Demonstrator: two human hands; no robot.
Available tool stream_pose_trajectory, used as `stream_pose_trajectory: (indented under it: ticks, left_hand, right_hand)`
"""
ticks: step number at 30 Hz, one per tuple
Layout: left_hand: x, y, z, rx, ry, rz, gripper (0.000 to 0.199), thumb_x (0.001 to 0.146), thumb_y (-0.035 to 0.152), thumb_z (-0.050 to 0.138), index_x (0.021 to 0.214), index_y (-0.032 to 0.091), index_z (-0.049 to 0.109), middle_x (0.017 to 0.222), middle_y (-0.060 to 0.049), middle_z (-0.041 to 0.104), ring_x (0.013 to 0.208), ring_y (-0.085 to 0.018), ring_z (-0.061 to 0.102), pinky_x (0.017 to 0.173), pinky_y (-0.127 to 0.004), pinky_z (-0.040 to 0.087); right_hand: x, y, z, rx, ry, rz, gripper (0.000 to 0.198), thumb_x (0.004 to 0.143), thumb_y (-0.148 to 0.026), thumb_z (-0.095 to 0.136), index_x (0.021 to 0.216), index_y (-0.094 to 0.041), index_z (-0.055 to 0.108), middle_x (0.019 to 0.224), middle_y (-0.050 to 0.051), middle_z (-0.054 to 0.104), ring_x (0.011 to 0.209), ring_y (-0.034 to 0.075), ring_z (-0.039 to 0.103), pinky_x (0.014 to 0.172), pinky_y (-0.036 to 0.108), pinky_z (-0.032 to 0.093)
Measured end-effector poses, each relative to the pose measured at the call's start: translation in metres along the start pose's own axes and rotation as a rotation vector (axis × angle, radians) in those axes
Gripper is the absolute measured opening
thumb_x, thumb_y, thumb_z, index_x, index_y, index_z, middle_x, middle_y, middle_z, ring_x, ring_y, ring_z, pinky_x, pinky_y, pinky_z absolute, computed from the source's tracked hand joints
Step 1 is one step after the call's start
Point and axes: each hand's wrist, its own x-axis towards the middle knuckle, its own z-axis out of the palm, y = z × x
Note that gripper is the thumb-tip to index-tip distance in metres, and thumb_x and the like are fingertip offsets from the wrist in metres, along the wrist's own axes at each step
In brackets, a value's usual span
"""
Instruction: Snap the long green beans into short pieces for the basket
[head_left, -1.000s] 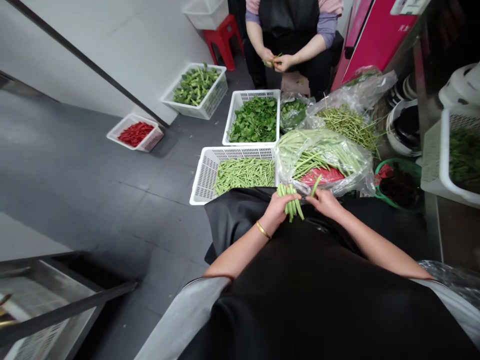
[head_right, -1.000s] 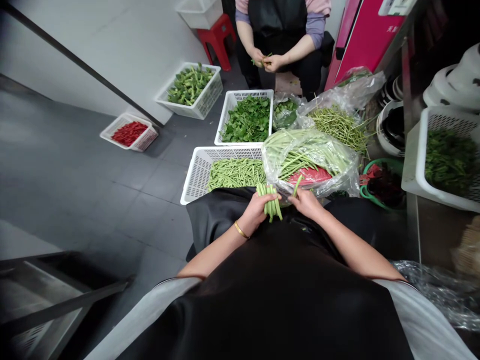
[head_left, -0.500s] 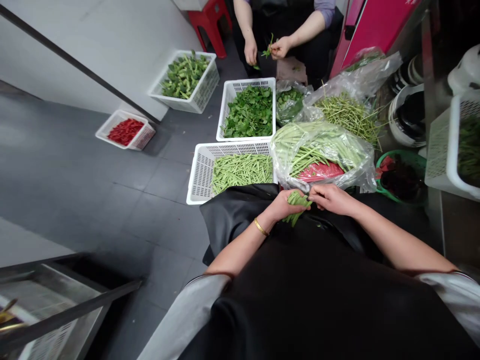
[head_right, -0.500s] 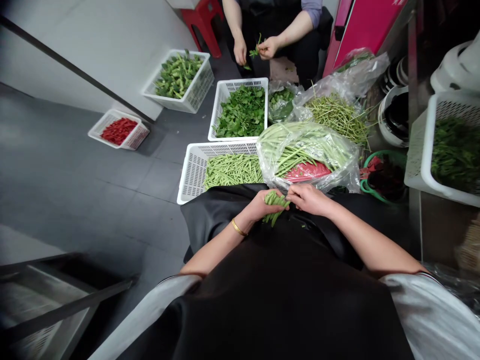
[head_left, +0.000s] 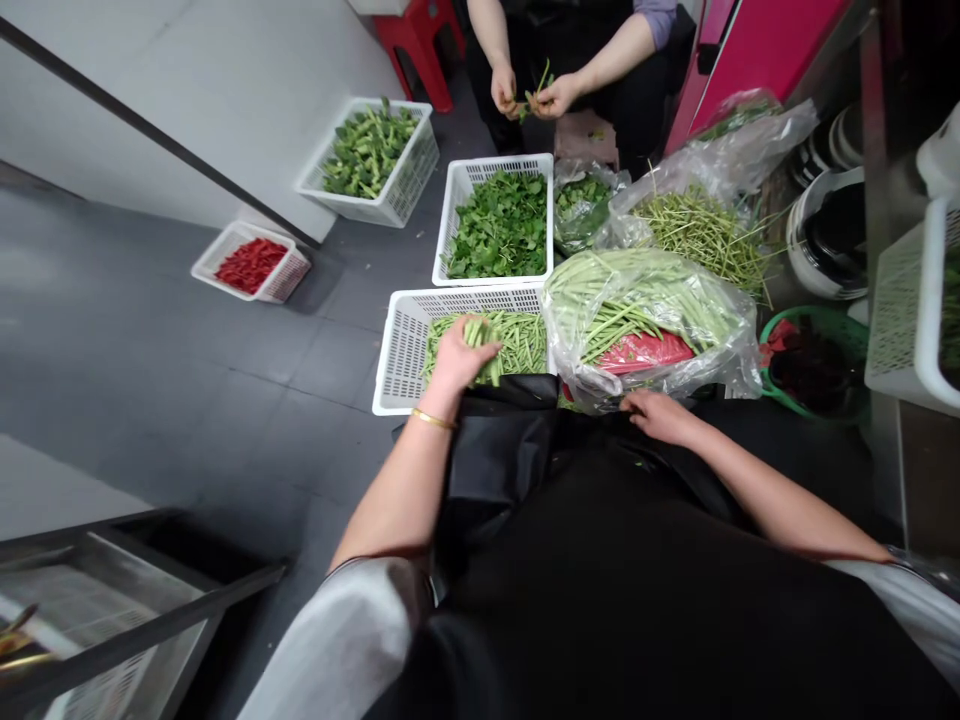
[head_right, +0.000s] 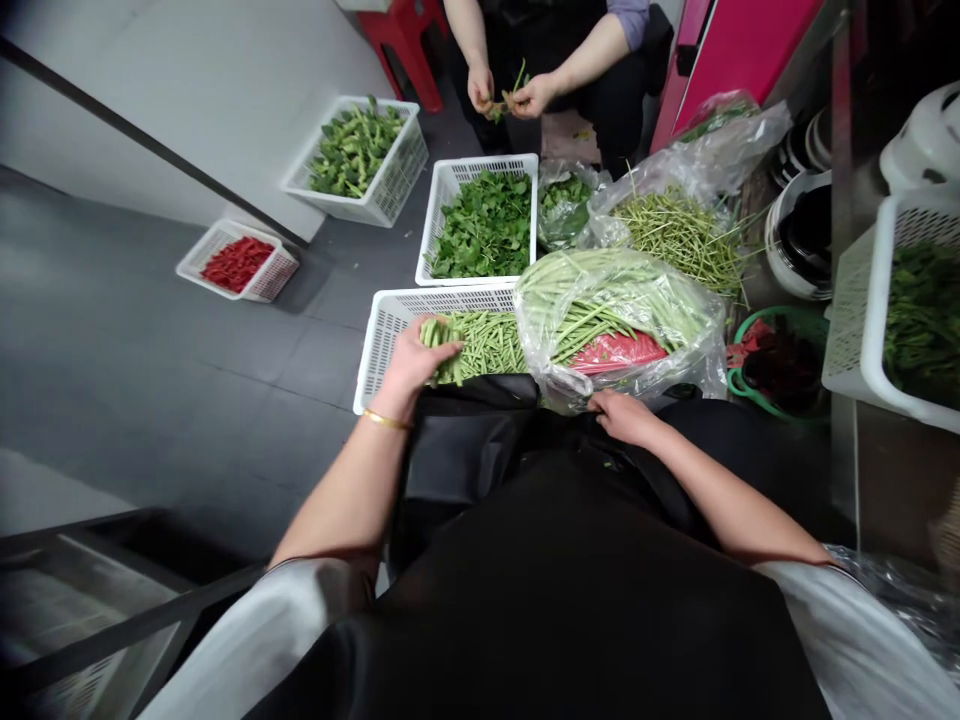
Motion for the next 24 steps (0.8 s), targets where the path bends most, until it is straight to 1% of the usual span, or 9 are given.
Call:
stream_pose_trajectory:
  ticks: [2, 5, 8, 10, 13, 15, 19, 21, 24]
  left_hand:
    - [0.032, -0.006, -0.029, 0.1, 0.057, -0.058, 0.062, 0.038, 0.008, 0.088, 0.094, 0.013, 0.063, 0.09, -0.004, 0.066, 0.111, -0.03, 0.057, 0.098, -0.038, 0.042]
    - [0.046, -0.003, -0.047, -0.032, 0.133, 0.012, 0.062, 0.04, 0.006, 0.088, 0.096, 0.018, 0.065, 0.109, -0.007, 0.065, 0.125, -0.028, 0.049, 0.097, -0.028, 0.04]
    - [0.014, 0.015, -0.027, -0.124, -0.002, 0.081, 0.051, 0.057, 0.017, 0.084, 0.105, 0.021, 0.066, 0.1, -0.005, 0.068, 0.103, -0.021, 0.062, 0.083, -0.026, 0.046]
    - [-0.022, 0.028, 0.002, -0.139, -0.234, 0.027, 0.036, 0.068, 0.026, 0.078, 0.102, 0.017, 0.067, 0.086, -0.005, 0.07, 0.08, -0.016, 0.064, 0.073, -0.028, 0.049]
    - [-0.073, 0.033, 0.055, -0.242, -0.652, -0.179, 0.035, 0.073, 0.037, 0.073, 0.099, 0.013, 0.069, 0.079, -0.007, 0.071, 0.067, -0.014, 0.064, 0.061, -0.025, 0.049]
    - [-0.096, 0.027, 0.087, -0.3, -0.8, -0.32, 0.038, 0.071, 0.042, 0.073, 0.092, 0.011, 0.07, 0.075, -0.008, 0.07, 0.06, -0.012, 0.062, 0.052, -0.021, 0.044]
    - [-0.111, 0.014, 0.131, -0.54, -0.841, -0.616, 0.051, 0.076, 0.056, 0.064, 0.094, 0.009, 0.068, 0.071, -0.009, 0.069, 0.05, -0.009, 0.057, 0.044, -0.019, 0.039]
    - [-0.112, 0.012, 0.141, -0.643, -0.85, -0.708, 0.054, 0.078, 0.06, 0.06, 0.092, 0.008, 0.068, 0.069, -0.008, 0.067, 0.048, -0.009, 0.056, 0.044, -0.019, 0.04]
    - [-0.116, 0.016, 0.143, -0.66, -0.823, -0.684, 0.041, 0.074, 0.048, 0.071, 0.084, 0.009, 0.066, 0.06, -0.003, 0.062, 0.043, -0.007, 0.051, 0.043, -0.018, 0.038]
  right_hand:
    - [0.022, -0.007, -0.012, -0.261, 0.097, -0.024, 0.022, 0.091, -0.022, 0.045, 0.102, -0.018, 0.063, 0.104, 0.01, 0.068, 0.094, 0.022, 0.063, 0.079, 0.029, 0.045]
    - [0.064, -0.025, -0.018, -0.552, 0.087, -0.018, 0.031, 0.094, -0.018, 0.037, 0.115, -0.014, 0.059, 0.111, 0.017, 0.065, 0.096, 0.024, 0.063, 0.076, 0.03, 0.044]
    - [0.095, -0.033, -0.015, -0.66, -0.011, -0.045, 0.035, 0.09, -0.01, 0.039, 0.12, -0.011, 0.057, 0.108, 0.02, 0.064, 0.089, 0.024, 0.064, 0.072, 0.03, 0.044]
    - [0.098, -0.028, -0.015, -0.669, -0.016, -0.053, 0.035, 0.091, -0.011, 0.037, 0.12, -0.012, 0.057, 0.108, 0.02, 0.064, 0.086, 0.024, 0.065, 0.07, 0.031, 0.044]
    - [0.075, -0.008, -0.026, -0.65, 0.122, -0.081, 0.034, 0.095, -0.023, 0.038, 0.12, -0.014, 0.059, 0.111, 0.018, 0.063, 0.087, 0.024, 0.064, 0.068, 0.03, 0.044]
    - [0.047, 0.004, -0.036, -0.568, 0.34, -0.125, 0.034, 0.096, -0.028, 0.04, 0.119, -0.015, 0.061, 0.11, 0.016, 0.064, 0.089, 0.024, 0.063, 0.07, 0.03, 0.046]
    - [-0.016, 0.004, -0.036, -0.35, 0.659, -0.294, 0.028, 0.095, -0.025, 0.044, 0.112, -0.017, 0.065, 0.101, 0.011, 0.067, 0.089, 0.02, 0.064, 0.075, 0.029, 0.05]
    - [-0.042, -0.009, -0.021, -0.295, 0.663, -0.417, 0.027, 0.094, -0.022, 0.046, 0.112, -0.02, 0.066, 0.096, 0.008, 0.068, 0.085, 0.018, 0.064, 0.075, 0.027, 0.052]
    - [-0.068, -0.029, 0.004, -0.203, 0.571, -0.566, 0.03, 0.093, -0.017, 0.045, 0.112, -0.025, 0.067, 0.098, 0.007, 0.068, 0.09, 0.017, 0.065, 0.08, 0.027, 0.053]
